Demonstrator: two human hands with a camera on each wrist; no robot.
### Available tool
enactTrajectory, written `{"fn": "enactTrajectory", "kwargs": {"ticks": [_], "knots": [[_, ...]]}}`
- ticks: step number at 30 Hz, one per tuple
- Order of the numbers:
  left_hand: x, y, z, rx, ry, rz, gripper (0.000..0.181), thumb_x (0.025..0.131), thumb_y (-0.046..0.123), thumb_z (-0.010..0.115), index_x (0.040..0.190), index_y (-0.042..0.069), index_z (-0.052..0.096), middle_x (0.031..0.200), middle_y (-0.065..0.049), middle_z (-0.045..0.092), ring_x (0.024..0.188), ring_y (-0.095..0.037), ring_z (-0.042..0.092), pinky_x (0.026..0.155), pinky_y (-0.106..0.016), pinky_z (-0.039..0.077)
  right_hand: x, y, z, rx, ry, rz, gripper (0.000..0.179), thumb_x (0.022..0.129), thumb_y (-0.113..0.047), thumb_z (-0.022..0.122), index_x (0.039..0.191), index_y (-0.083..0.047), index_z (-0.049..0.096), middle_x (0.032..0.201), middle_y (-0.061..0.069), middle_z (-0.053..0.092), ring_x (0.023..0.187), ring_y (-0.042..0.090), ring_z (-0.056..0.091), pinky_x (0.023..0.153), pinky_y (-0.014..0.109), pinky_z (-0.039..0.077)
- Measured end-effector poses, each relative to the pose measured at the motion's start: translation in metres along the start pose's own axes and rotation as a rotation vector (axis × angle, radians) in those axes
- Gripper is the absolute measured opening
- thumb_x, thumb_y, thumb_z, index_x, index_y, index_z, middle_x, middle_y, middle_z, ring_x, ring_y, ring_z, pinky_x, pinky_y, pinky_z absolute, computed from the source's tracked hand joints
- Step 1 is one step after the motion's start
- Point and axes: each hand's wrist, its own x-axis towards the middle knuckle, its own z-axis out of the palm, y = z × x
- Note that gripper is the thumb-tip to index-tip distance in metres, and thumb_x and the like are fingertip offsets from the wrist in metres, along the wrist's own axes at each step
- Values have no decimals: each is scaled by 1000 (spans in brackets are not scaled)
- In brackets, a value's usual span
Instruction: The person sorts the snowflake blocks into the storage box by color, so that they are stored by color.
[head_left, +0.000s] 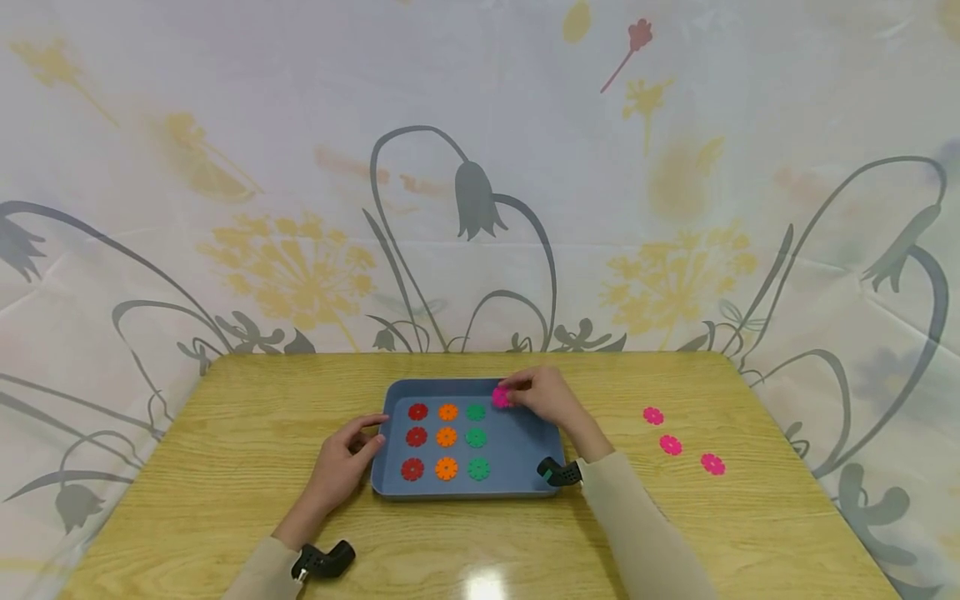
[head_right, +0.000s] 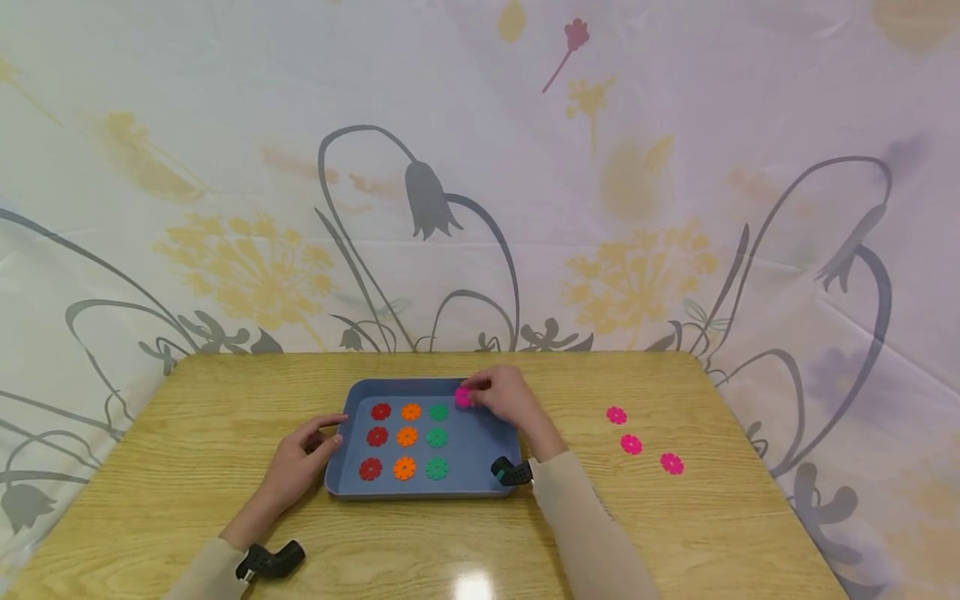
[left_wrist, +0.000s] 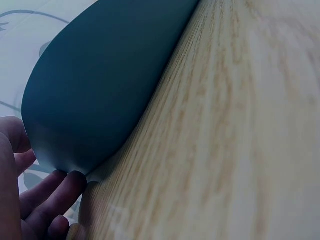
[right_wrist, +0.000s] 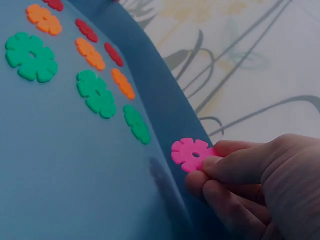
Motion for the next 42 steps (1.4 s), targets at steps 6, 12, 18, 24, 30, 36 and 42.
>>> {"fn": "enactTrajectory", "kwargs": {"ticks": [6, 12, 18, 24, 30, 36, 42], "knots": [[2, -12, -1, -12, 5, 19, 30, 91, 20, 62, 120, 12, 63, 83, -3, 64, 70, -16, 57, 61, -26, 45, 4, 1, 5, -117, -21, -24, 12, 83, -13, 70, 94, -15, 75, 84, -4, 68, 66, 6, 57, 60, 27, 46], [3, -11, -1, -12, 6, 11, 30, 91, 19, 62, 120, 13, 63, 85, -3, 64, 71, -16, 58, 62, -26, 46, 8, -2, 9, -189, 1, -15, 11, 83, -10, 70, 92, -14, 75, 78, -4, 67, 62, 6, 56, 58, 26, 45], [2, 5, -2, 2, 3, 5, 30, 91, 11, 61, 121, 6, 62, 87, -12, 64, 73, -26, 58, 62, -25, 45, 8, -6, 11, -228, 20, 21, 11, 82, -10, 70, 90, -15, 76, 80, -4, 67, 65, 8, 55, 60, 26, 44], [-3, 32, -6, -2, -10, 6, 30, 91, 6, 60, 120, 2, 61, 87, -17, 64, 73, -32, 58, 62, -25, 45, 8, -6, 11, -249, 35, 33, 12, 82, -9, 70, 89, -16, 76, 85, -2, 68, 70, 10, 55, 63, 28, 45], [-3, 31, -6, -8, -11, 16, 30, 91, 6, 60, 120, 1, 61, 88, -18, 64, 73, -32, 58, 62, -25, 45, 7, -4, 9, -210, 46, -12, 11, 83, -9, 69, 91, -14, 76, 87, -2, 68, 69, 10, 54, 62, 27, 44], [-4, 31, -6, -9, -9, 17, 30, 91, 7, 60, 120, 1, 60, 91, -17, 64, 75, -32, 58, 64, -25, 45, 4, -1, 4, -60, 19, -12, 13, 86, -10, 67, 95, -12, 75, 87, -3, 68, 70, 7, 59, 62, 27, 47], [-6, 29, -5, 2, -3, 3, 30, 90, 8, 61, 119, 2, 61, 87, -15, 63, 71, -25, 57, 61, -25, 44, 1, 5, -3, 11, 9, -46, 16, 84, -14, 70, 99, -14, 75, 95, -3, 69, 82, 9, 62, 68, 28, 49]]}}
